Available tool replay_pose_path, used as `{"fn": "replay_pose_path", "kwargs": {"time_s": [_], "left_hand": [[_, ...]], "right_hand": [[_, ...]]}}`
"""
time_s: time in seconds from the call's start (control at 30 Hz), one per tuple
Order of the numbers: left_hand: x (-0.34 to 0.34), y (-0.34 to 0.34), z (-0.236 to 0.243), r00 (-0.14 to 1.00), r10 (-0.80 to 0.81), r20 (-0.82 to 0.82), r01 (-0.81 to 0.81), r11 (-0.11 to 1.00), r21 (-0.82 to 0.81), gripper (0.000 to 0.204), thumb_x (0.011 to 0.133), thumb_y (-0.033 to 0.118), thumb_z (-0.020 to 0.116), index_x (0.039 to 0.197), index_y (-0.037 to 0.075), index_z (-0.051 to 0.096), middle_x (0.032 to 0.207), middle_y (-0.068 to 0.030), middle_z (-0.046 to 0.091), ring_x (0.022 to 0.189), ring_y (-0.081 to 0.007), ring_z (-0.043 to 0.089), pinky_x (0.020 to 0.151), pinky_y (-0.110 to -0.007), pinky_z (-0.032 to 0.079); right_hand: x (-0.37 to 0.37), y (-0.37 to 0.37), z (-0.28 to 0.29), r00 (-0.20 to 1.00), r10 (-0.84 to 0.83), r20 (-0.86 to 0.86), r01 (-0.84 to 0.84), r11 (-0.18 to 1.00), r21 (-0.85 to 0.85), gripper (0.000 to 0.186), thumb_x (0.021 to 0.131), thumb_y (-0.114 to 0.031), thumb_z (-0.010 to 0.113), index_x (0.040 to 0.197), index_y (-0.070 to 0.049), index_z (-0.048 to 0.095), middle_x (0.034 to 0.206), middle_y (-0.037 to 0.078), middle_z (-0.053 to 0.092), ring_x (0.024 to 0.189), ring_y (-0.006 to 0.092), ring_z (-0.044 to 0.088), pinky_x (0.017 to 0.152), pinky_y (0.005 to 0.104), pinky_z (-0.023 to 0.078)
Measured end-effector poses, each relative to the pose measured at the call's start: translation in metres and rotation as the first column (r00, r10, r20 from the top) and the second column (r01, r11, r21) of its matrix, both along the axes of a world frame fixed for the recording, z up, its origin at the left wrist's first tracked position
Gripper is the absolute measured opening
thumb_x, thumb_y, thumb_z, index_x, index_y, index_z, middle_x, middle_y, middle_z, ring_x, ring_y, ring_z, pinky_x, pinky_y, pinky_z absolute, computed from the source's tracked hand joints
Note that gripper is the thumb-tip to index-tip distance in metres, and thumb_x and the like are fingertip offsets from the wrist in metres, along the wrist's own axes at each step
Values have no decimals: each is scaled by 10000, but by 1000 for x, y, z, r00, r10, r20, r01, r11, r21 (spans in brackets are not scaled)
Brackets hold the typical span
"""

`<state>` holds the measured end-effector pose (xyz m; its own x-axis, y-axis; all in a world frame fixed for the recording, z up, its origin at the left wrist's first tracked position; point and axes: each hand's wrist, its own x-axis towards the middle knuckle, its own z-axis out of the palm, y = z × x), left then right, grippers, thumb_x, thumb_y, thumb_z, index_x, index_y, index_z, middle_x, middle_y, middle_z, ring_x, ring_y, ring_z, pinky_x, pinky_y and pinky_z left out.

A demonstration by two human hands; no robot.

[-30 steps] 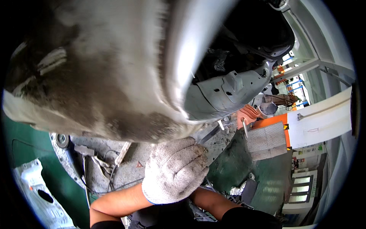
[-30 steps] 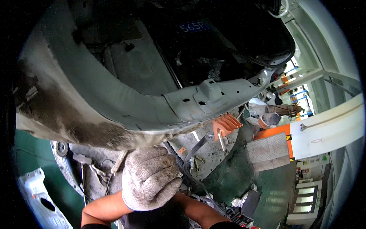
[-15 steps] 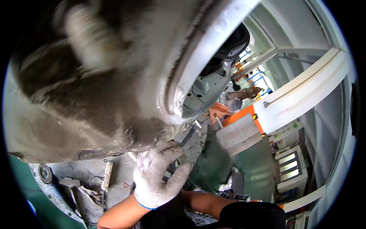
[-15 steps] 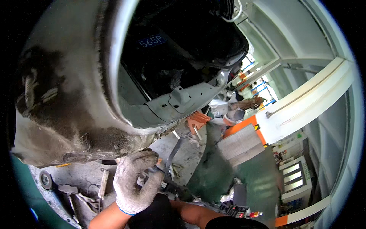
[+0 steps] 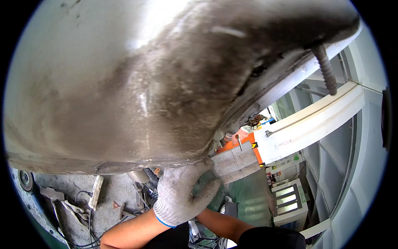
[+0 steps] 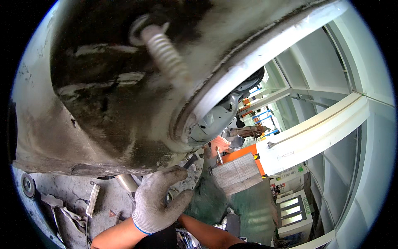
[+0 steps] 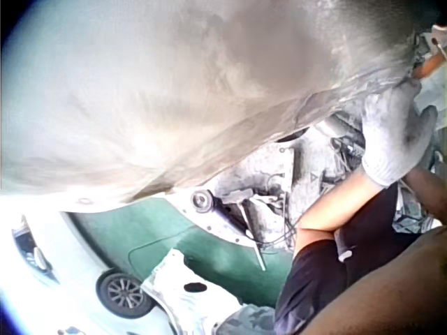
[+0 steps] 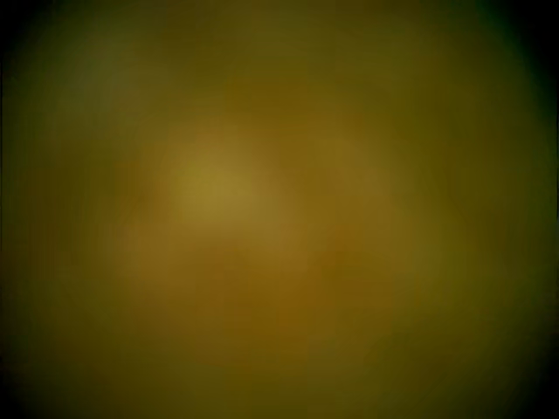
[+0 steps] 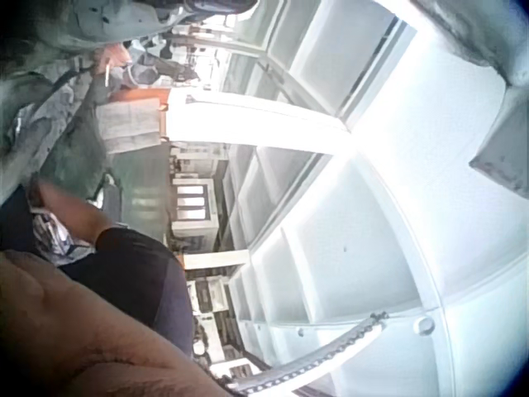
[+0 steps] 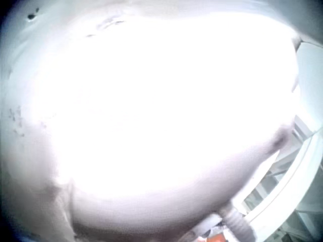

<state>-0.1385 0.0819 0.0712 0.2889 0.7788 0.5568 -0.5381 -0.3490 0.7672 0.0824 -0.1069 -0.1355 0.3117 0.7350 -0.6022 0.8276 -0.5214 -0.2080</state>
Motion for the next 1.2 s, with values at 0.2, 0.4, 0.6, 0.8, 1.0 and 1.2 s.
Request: {"fn": "replay_pose_path", "kwargs": {"time_s": [0.2, 0.4, 0.6, 0.8, 1.0, 1.2], "left_hand": [[-8, 5, -5, 997, -17, -71, 15, 999, -31, 390, 791, 135, 848, 1137, 22, 709, 1072, -173, 736, 993, -374, 711, 861, -430, 547], [-8, 7, -7, 999, -12, -36, 13, 1000, 3, 401, 791, 143, 842, 1149, 31, 703, 1096, -169, 726, 1010, -372, 700, 881, -439, 539], [-3, -4, 11, 997, 3, -80, 4, 996, 86, 424, 774, 138, 840, 1152, 19, 688, 1113, -177, 704, 999, -381, 686, 895, -448, 532], [21, -19, 56, 977, 96, -190, -53, 973, 223, 411, 812, 80, 809, 1176, -32, 653, 1098, -195, 695, 925, -295, 706, 807, -372, 567], [50, -26, 106, 822, 319, -472, -131, 912, 388, 473, 849, 68, 811, 1279, -9, 629, 1066, -149, 706, 849, -218, 721, 723, -327, 572], [63, -20, 118, 646, 483, -591, -210, 857, 471, 259, 833, 62, 832, 1065, 32, 721, 907, -110, 703, 756, -206, 708, 688, -331, 563]], "right_hand": [[-1, 0, 8, 1000, -11, -4, 11, 1000, 3, 283, 1015, -237, 609, 1198, -36, 687, 1052, 88, 720, 1006, 211, 660, 921, 400, 532], [-5, 4, 21, 999, -17, -34, 18, 1000, 25, 286, 1019, -233, 617, 1204, -26, 687, 1053, 79, 721, 1006, 188, 656, 929, 386, 530], [0, 10, 49, 993, 9, -120, 7, 991, 137, 289, 1024, -229, 626, 1209, -17, 687, 1055, 69, 722, 1006, 165, 651, 938, 371, 527], [32, 41, 136, 907, 128, -401, 105, 853, 511, 292, 1028, -225, 634, 1215, -7, 687, 1056, 59, 722, 1006, 143, 646, 946, 357, 524], [44, 45, 229, 566, -40, -823, 615, 685, 389, 212, 1006, -131, 637, 1162, -2, 700, 1035, 51, 716, 905, 135, 649, 813, 293, 540], [30, 79, 297, 606, 176, -776, 691, 366, 623, 303, 1033, -197, 614, 1237, 25, 646, 1037, 61, 685, 863, 109, 637, 719, 273, 541]]}}
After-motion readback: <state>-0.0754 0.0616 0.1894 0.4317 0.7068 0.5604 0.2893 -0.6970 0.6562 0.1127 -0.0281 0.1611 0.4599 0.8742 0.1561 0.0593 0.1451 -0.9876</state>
